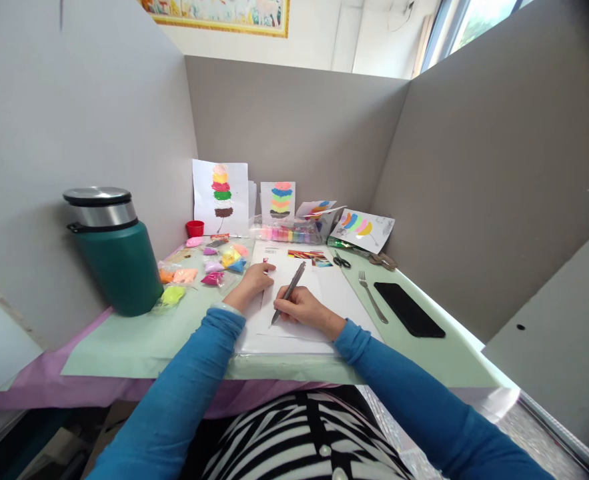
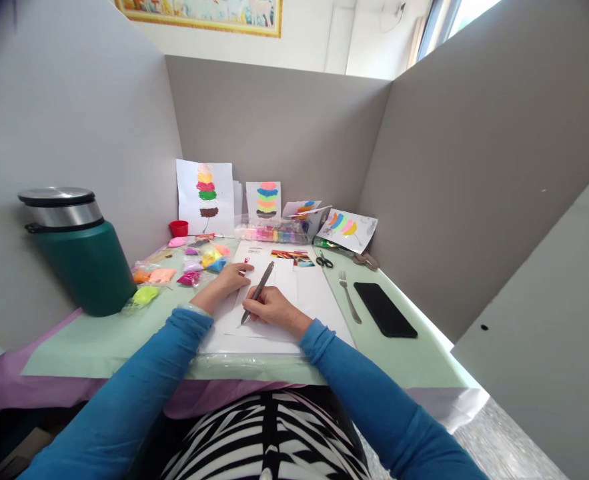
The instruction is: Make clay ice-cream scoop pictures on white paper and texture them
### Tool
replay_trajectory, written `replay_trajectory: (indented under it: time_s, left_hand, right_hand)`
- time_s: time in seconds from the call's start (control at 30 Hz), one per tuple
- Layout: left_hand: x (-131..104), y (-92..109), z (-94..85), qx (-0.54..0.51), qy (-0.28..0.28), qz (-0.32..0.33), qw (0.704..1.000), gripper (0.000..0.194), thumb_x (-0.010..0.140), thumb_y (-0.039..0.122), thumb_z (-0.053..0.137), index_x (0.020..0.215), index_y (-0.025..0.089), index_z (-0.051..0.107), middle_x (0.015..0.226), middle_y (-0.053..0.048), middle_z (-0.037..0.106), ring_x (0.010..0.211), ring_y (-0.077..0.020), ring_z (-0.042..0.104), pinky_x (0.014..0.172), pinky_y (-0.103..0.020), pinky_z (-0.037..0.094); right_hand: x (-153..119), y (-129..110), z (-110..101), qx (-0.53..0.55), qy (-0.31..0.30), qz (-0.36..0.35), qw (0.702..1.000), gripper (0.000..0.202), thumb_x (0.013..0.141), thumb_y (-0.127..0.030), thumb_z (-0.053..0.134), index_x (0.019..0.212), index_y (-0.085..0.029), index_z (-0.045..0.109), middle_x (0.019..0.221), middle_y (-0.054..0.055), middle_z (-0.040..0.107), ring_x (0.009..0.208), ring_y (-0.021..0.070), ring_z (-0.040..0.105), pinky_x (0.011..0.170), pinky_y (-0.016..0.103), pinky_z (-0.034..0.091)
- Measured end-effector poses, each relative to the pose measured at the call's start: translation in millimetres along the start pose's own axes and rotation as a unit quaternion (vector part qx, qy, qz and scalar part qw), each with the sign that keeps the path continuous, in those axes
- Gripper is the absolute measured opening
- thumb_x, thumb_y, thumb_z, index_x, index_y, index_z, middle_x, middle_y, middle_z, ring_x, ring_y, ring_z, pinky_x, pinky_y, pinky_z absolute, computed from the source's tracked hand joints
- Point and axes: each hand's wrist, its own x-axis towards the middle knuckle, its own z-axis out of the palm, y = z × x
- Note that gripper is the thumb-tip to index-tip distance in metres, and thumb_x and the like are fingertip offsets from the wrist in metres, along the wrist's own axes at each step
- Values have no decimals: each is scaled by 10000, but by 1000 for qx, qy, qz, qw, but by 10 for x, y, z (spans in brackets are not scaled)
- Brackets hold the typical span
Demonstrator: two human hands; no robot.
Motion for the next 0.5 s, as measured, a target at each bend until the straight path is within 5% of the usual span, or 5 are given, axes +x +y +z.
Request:
replay_trajectory:
  time_s: [0.5]
  left_hand:
    - [9, -7, 10, 13, -1, 4, 1000, 550, 675, 38, 583, 1220, 82, 635, 1235, -152, 643, 1056, -245, 630, 878, -274, 486]
  right_hand:
    - [0, 21, -4, 1, 2, 0, 1000, 125, 800, -267, 573, 731, -176, 521, 484, -61, 534, 367, 56, 401, 395, 186, 313]
